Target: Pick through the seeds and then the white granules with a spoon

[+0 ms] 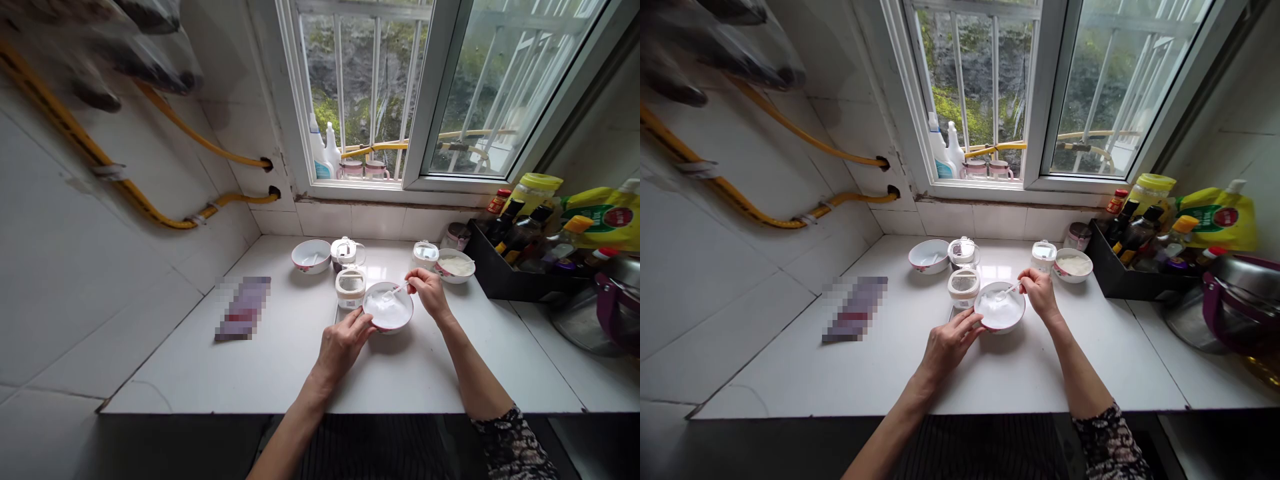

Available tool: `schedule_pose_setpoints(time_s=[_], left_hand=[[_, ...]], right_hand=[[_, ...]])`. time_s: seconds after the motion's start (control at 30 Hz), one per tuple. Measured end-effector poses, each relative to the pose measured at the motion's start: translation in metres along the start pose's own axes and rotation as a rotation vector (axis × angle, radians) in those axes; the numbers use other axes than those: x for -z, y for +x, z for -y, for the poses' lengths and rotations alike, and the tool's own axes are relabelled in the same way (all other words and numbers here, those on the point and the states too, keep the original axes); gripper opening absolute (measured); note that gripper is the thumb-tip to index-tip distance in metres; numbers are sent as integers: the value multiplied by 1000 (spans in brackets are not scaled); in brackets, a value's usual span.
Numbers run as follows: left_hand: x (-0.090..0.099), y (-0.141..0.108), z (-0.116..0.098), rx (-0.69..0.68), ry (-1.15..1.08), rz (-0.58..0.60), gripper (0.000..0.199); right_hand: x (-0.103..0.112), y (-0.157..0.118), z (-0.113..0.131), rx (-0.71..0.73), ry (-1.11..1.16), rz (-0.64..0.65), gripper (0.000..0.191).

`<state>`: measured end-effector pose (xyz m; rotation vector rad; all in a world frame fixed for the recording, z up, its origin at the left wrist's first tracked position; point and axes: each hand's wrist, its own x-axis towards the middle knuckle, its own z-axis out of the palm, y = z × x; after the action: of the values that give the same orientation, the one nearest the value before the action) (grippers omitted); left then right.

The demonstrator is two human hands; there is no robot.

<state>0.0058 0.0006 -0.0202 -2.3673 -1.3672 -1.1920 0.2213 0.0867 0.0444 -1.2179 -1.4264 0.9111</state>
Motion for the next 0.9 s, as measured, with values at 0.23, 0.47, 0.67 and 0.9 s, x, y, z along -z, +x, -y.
schedule_pose_setpoints(time_s=[0.23, 0.47, 0.67, 0.9], left_hand=[[1, 1, -1, 2, 7, 3, 25], [1, 1, -1, 5, 24, -7, 25], [0, 1, -1, 6, 21, 1, 26], [-1, 0, 0, 4, 28, -19, 26]], right_hand=[[1, 5, -3, -118, 218, 27, 13], [-28, -2, 6, -7, 238, 59, 23], [-53, -20, 15, 508, -250, 80, 15], [-32, -17, 18, 533, -332, -43, 15]])
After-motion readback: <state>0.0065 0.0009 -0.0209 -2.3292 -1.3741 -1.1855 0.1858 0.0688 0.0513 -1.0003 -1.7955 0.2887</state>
